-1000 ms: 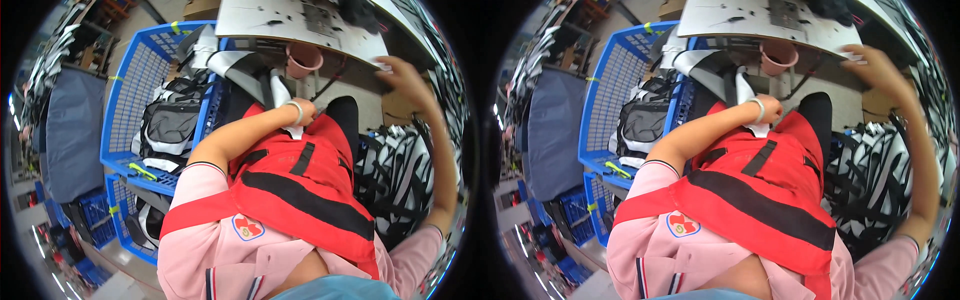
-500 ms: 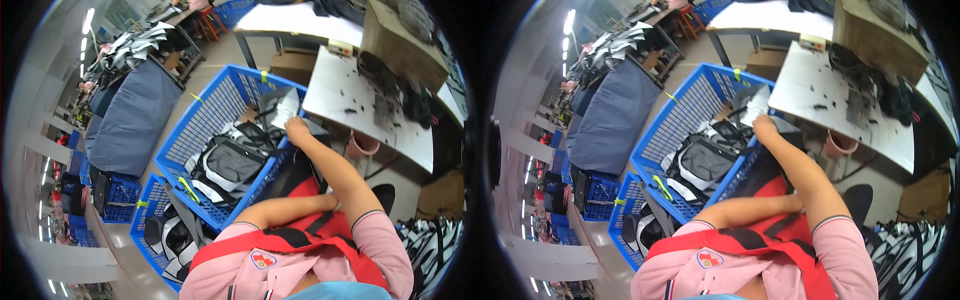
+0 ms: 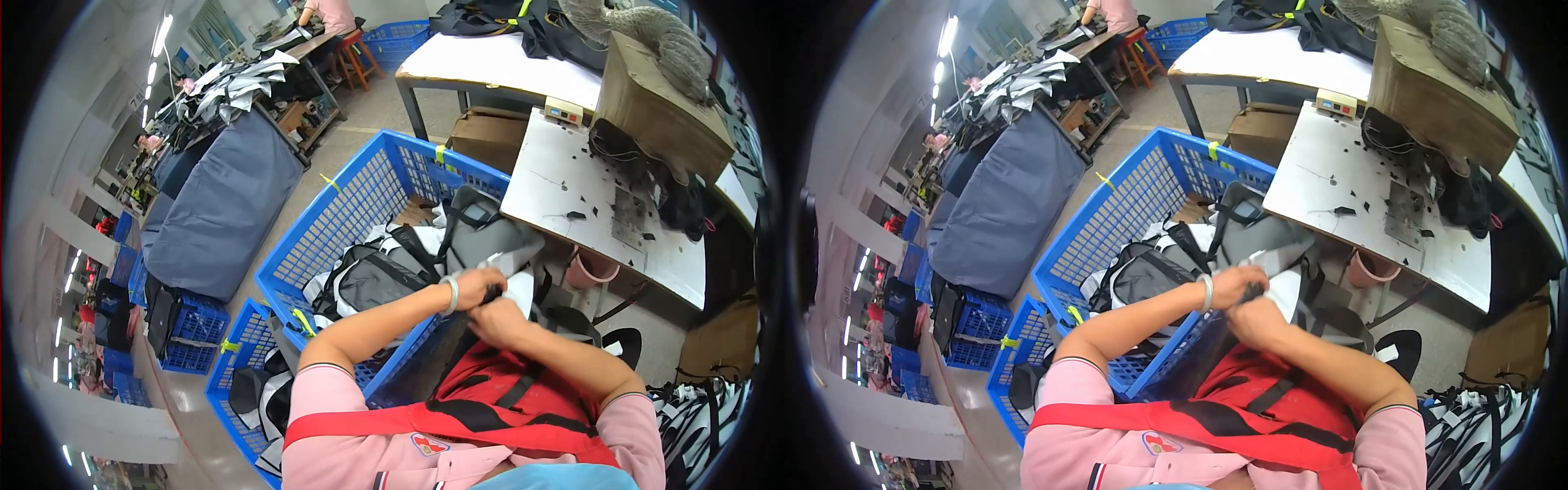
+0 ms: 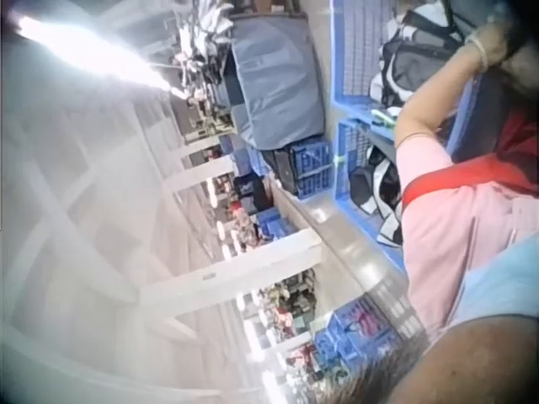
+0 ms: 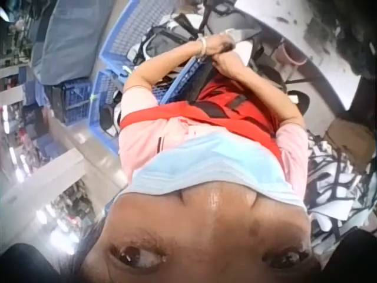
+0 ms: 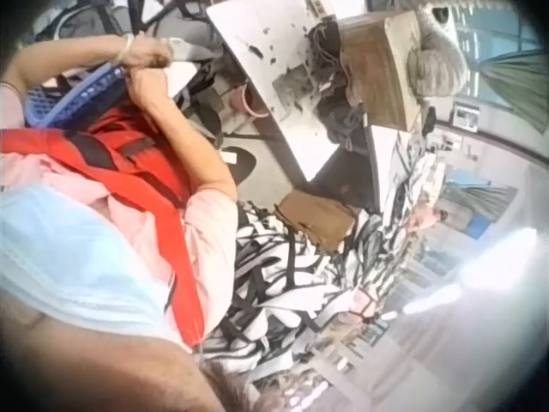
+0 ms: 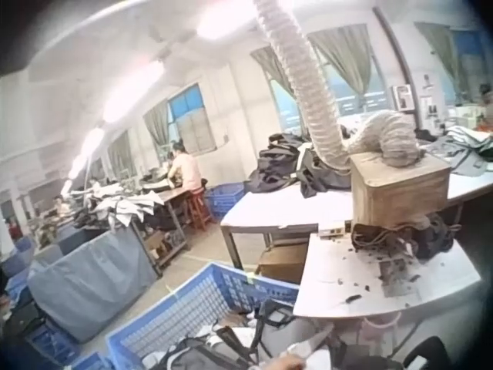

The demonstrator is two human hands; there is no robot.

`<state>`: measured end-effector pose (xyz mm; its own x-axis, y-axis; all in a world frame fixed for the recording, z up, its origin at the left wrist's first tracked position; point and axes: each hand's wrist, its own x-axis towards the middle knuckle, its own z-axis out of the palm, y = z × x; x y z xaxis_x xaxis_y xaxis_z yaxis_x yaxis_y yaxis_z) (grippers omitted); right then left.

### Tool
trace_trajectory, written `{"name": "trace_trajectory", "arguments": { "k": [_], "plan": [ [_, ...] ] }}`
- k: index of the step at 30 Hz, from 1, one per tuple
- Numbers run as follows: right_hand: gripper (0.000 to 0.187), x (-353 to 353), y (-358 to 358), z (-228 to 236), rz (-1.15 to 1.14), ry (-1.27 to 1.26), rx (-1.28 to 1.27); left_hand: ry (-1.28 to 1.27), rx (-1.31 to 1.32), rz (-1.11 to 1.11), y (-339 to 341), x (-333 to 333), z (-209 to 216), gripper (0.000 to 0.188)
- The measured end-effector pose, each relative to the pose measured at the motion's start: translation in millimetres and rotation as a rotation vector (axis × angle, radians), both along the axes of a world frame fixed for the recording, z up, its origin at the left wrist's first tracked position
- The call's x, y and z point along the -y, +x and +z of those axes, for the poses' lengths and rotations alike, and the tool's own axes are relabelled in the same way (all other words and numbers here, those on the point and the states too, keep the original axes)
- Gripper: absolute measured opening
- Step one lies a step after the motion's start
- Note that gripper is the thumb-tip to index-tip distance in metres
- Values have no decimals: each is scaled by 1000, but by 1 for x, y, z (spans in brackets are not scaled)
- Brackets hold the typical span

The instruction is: Assembling and sewing fabric bag components using an industrial sewing machine.

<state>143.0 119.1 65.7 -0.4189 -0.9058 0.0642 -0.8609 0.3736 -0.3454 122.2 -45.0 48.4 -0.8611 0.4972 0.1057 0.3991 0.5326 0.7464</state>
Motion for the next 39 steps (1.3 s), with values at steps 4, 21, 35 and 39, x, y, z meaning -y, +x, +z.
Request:
{"name": "trace_trajectory", "arguments": {
  "k": [4,21,35,39],
  "plan": [
    [20,-37,21,16,113,-53,-52,-481,-89,-441,29,-8,-9,28],
    [22,-144,57,184,34,-302,15,-272,-115,-531,92,-82,171,17],
    [31,-227,64,301,-58,-472,149,-156,538,-769,73,-156,337,26],
    [28,-215,12,240,-313,-355,519,-213,292,-520,19,-143,262,36]
  ]
}}
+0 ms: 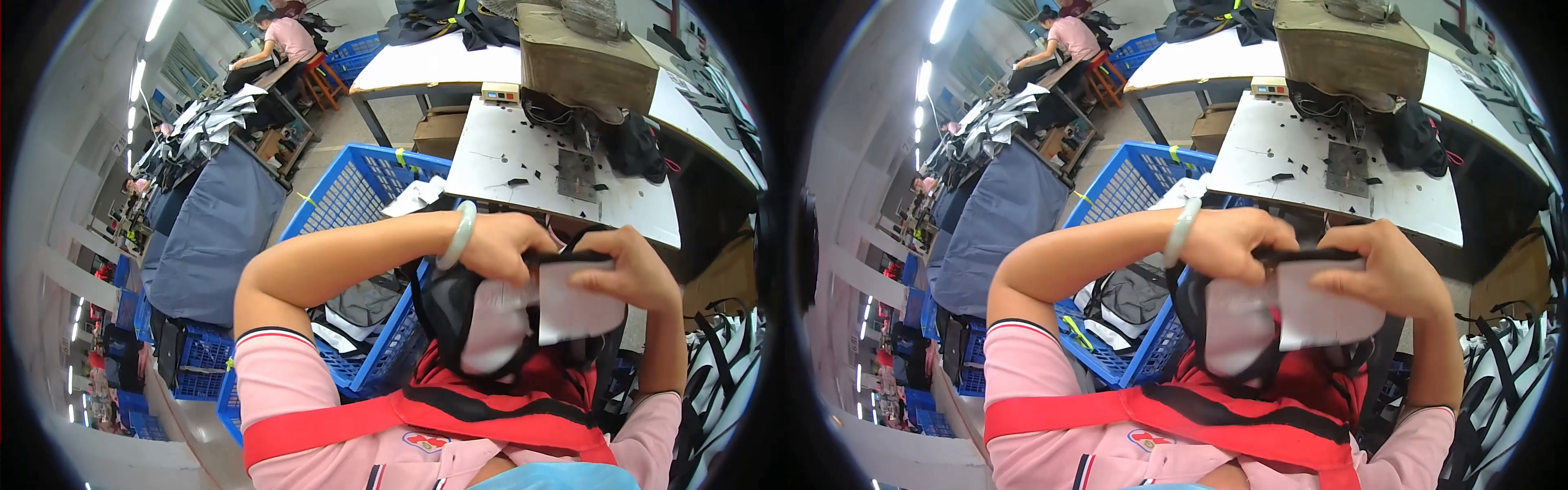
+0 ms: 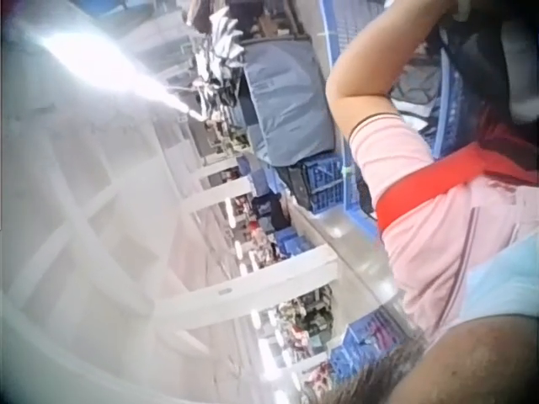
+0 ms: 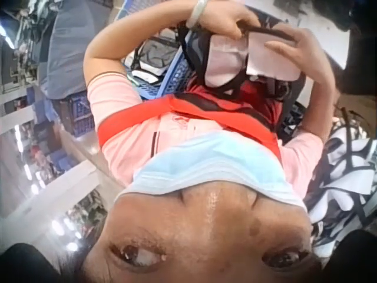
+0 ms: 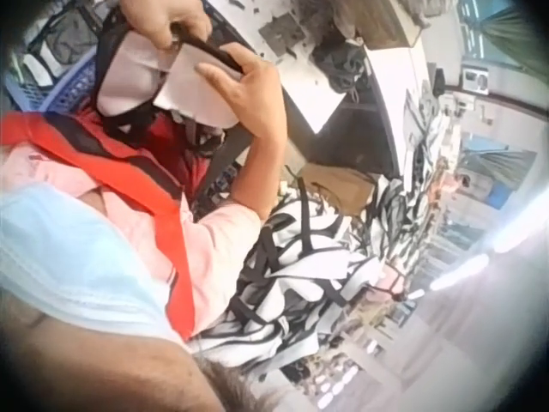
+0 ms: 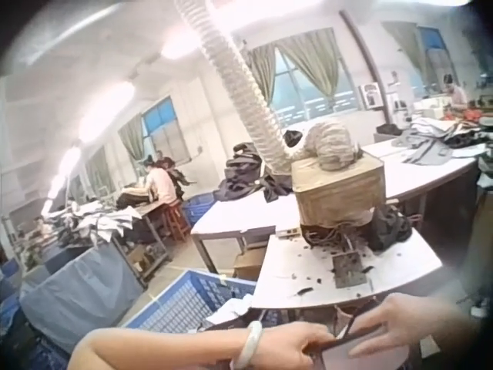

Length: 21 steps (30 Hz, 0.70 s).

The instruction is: Assembling and sewing fabric bag components using an industrial sewing machine.

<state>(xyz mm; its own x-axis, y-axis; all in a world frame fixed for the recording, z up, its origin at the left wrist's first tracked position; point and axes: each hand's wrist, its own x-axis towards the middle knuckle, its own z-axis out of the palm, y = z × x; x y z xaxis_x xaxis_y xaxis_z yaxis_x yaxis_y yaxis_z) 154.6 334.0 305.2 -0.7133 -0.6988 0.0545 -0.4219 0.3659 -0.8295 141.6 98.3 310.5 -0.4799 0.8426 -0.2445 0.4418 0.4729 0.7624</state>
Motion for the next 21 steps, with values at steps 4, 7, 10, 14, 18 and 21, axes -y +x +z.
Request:
{"name": "trace_trajectory", "arguments": {
  "k": [4,7,10,14,18,21],
  "plan": [
    [21,-28,-15,-37,-249,36,41,95,-529,164,-27,-5,-62,28],
    [20,-42,-25,-51,-317,39,51,133,-451,200,-37,-11,-75,26],
    [21,-45,-34,-51,-323,50,61,182,-371,241,-46,-21,-86,23],
    [21,-45,-46,-67,-316,64,82,-9,-434,246,-56,-38,-103,30],
    [21,-47,-52,-76,-343,63,51,60,-405,290,-66,-44,-113,30],
    [21,-49,-52,-77,-340,58,51,115,-285,273,-69,-40,-112,28]
  ]
}}
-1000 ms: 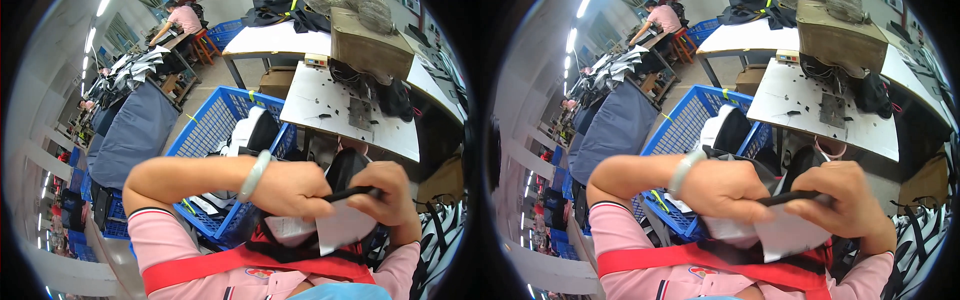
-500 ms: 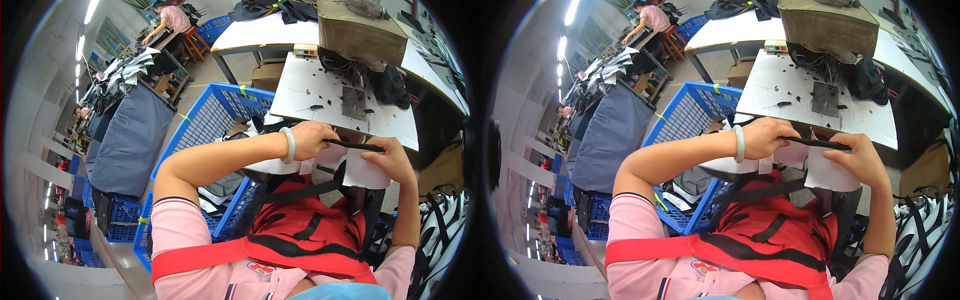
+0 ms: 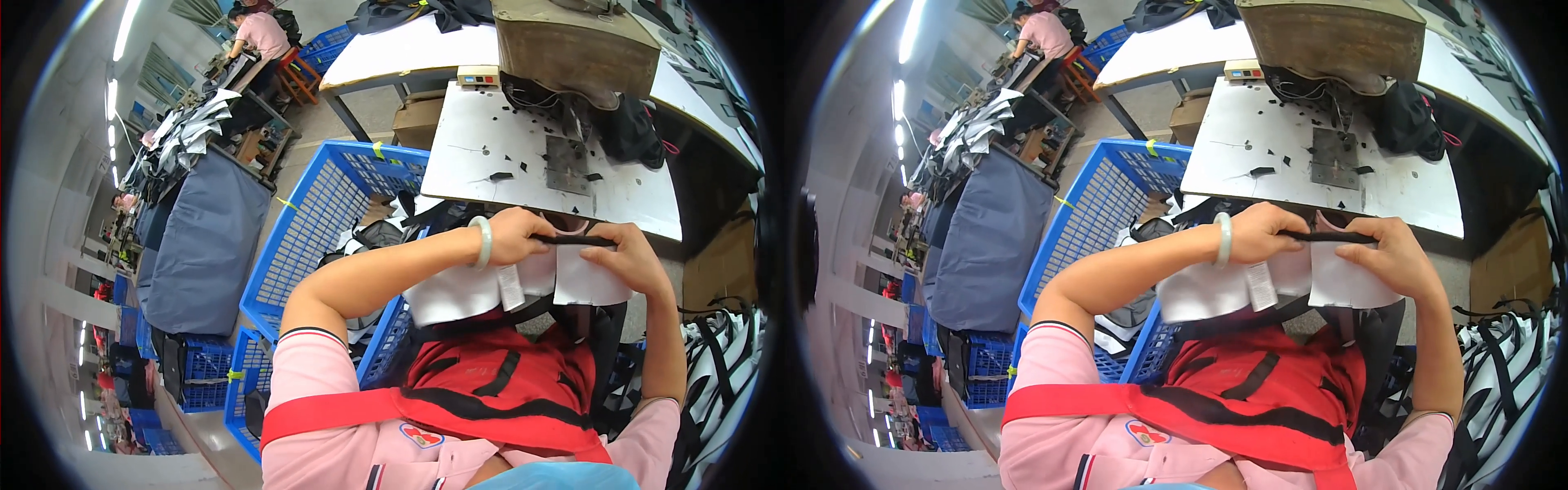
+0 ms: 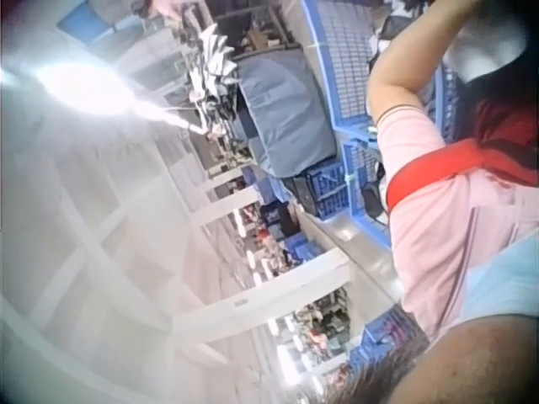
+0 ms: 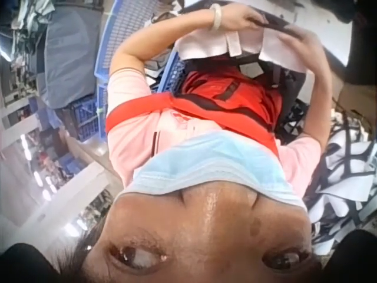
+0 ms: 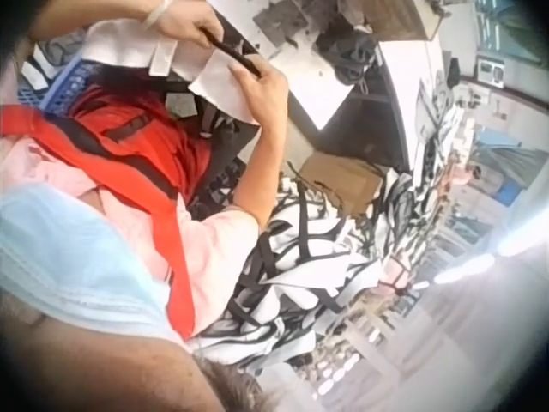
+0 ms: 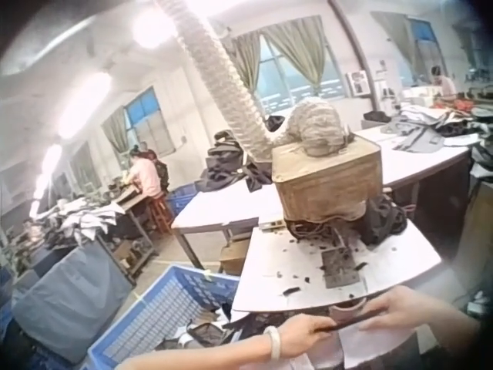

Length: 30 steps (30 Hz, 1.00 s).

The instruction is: Assembling and sewing fabric bag components using an industrial sewing machine.

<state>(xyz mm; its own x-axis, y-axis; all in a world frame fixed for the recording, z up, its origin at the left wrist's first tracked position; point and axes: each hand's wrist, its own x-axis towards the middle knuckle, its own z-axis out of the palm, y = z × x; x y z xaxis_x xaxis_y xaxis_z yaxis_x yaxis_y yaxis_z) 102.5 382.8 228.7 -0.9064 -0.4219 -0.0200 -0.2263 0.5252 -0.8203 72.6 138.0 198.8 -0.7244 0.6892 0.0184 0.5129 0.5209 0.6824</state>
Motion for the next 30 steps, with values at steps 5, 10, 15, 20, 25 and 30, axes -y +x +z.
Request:
{"name": "trace_trajectory", "arguments": {
  "k": [5,10,15,20,25,30],
  "plan": [
    [22,-21,13,36,465,-131,-197,275,665,-406,43,0,74,22],
    [28,-15,16,55,221,-124,-155,260,599,-272,14,-7,93,21],
    [32,-20,-36,10,-12,-42,-42,169,168,-45,-55,-17,37,20],
    [33,-29,-57,-9,-107,-189,65,255,203,105,-71,-31,23,26],
    [33,-33,-76,-17,-148,-168,58,264,281,205,-86,-39,18,25],
    [45,-37,-97,-24,-166,-175,40,275,305,300,-102,-47,15,28]
  ]
}}
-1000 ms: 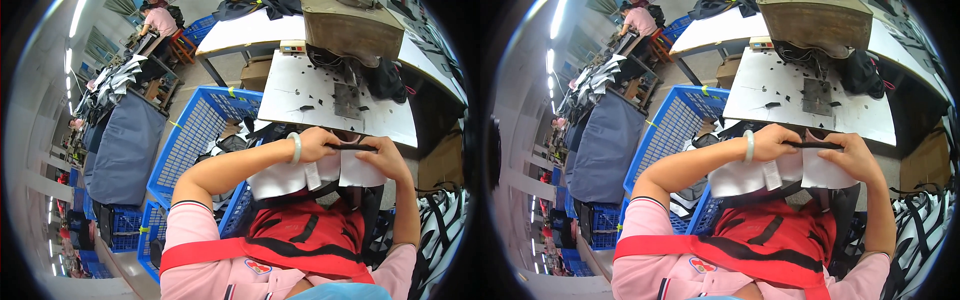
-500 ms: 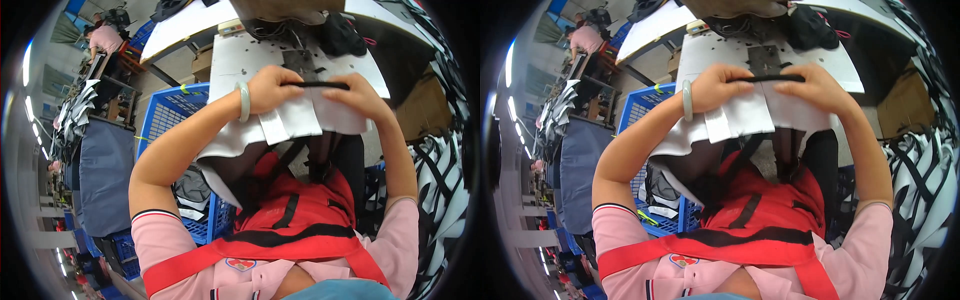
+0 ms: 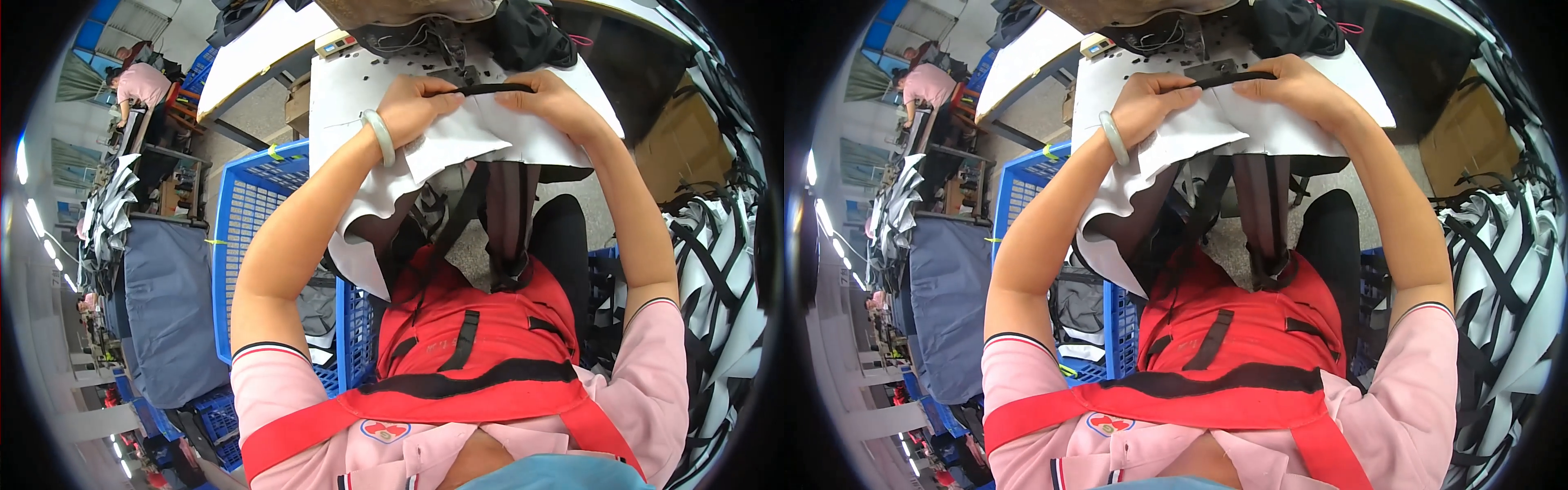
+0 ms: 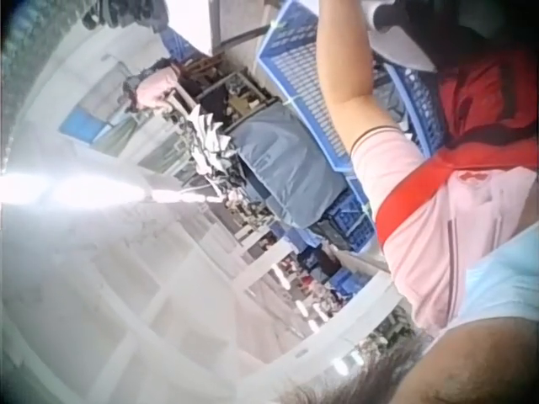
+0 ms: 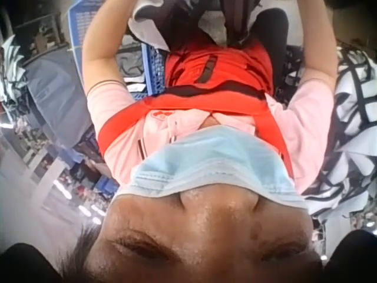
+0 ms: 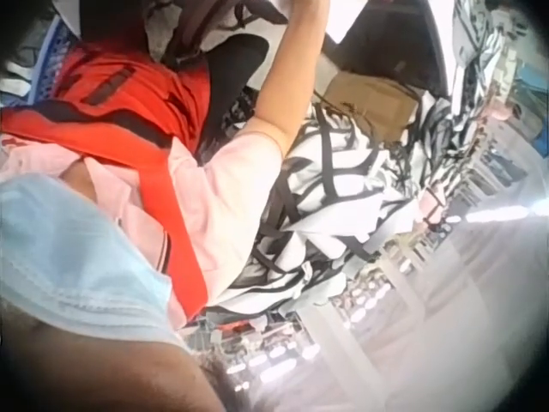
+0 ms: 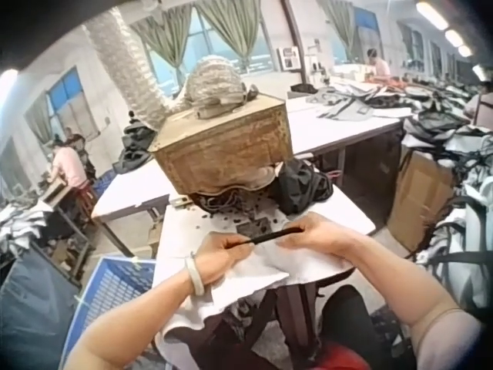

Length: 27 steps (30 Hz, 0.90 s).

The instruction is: Assembling and sewing fabric bag components using an industrial sewing machine.

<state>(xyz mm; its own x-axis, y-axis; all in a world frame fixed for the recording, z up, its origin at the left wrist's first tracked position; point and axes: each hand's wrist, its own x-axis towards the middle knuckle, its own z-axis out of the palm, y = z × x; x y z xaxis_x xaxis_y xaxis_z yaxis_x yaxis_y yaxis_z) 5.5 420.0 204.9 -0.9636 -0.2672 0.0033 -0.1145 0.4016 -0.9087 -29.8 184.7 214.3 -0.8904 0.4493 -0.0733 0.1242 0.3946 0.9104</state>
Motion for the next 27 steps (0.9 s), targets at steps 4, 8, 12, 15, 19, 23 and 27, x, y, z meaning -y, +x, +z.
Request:
{"name": "trace_trajectory", "arguments": {
  "k": [4,8,12,15,19,23,27],
  "plan": [
    [42,-1,-10,-3,22,-48,39,37,-3,8,-16,1,-11,29],
    [41,2,-15,-3,9,-61,73,107,43,-13,-26,4,-19,31],
    [35,5,-17,-2,-24,-58,51,63,5,-9,-34,4,-21,33],
    [39,4,-20,-2,3,-88,77,86,-2,10,-37,3,-24,28],
    [40,3,-21,-3,-20,-76,85,58,-17,13,-39,3,-23,35],
    [41,2,-24,-4,-24,-88,82,94,-2,7,-43,1,-25,35],
    [44,0,-26,-8,-17,-104,49,70,-28,1,-43,0,-23,34]
  ]
}}
